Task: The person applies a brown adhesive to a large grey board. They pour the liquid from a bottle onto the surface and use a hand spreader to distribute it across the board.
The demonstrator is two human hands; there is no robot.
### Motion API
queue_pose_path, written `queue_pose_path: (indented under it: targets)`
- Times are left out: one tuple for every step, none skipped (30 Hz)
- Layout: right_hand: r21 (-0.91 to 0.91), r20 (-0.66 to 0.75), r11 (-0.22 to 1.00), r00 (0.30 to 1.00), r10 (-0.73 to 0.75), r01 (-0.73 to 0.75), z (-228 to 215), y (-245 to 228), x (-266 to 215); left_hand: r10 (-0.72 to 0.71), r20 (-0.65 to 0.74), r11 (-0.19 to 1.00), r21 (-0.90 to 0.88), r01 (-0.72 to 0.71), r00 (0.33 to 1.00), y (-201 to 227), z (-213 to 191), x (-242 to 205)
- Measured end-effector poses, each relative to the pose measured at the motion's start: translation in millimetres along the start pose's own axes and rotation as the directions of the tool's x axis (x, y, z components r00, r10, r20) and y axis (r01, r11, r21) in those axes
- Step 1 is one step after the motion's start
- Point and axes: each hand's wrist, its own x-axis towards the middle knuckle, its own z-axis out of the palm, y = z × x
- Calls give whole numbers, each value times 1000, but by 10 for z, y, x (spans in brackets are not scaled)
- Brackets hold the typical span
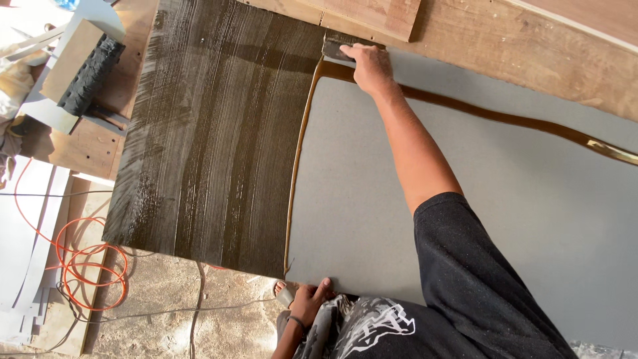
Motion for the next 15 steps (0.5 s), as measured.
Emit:
queue_pose_path:
  targets:
    - [11, 50, 1000, 999, -8, 8, -71, -118, -88, 30, 18, 1000, 5, -30, 999, 56, -28, -22]
    - [22, 100, 1000, 995, -17, 15, -143, -242, -189, 59, 36, 998, 10, -60, 998, 102, -56, -55]
    - [14, 95, 1000, 995, -20, 19, -144, -329, -279, 68, 37, 998, 6, -68, 997, 111, -49, -1]
    - [15, 86, 999, 996, -38, 37, -137, -424, -378, 65, 17, 994, 87, -66, 998, 107, -44, 48]
    - [22, 87, 998, 995, -58, 56, -72, -552, -548, 52, -4, 985, 164, -51, 999, 31, -14, 37]
    - [20, 93, 998, 994, -63, 62, -5, -610, -720, 50, -4, 986, 157, -48, 999, 2, 5, 2]
    - [12, 88, 996, 992, -95, 94, 84, -710, -887, 118, 22, 993, -13, -118, 993, -42, 4, -61]
    - [4, 83, 992, 989, -126, 126, 182, -817, -1058, 190, 34, 966, -183, -181, 981, -99, -4, -121]
    - [5, 90, 991, 987, -134, 134, 156, -983, -1278, 185, 30, 965, -192, -176, 982, -188, -52, -197]
    - [26, 103, 989, 983, -149, 147, 142, -1149, -1499, 208, 37, 976, -67, -205, 978, -289, -103, -264]
    - [50, 127, 986, 978, -165, 159, 148, -1322, -1763, 218, 50, 974, 52, -221, 975, -420, -125, -382]
    - [55, 146, 984, 974, -173, 167, 200, -1395, -1936, 204, 48, 978, 38, -206, 978, -501, -166, -422]
    - [49, 140, 986, 976, -166, 160, 300, -1477, -2182, 225, 28, 972, 56, -226, 974, -654, -190, -499]
    - [42, 134, 987, 978, -158, 154, 409, -1554, -2421, 246, 9, 966, 75, -246, 969, -813, -217, -559]
    - [45, 155, 986, 974, -164, 158, 448, -1663, -2661, 230, 11, 971, 61, -231, 973, -972, -217, -587]
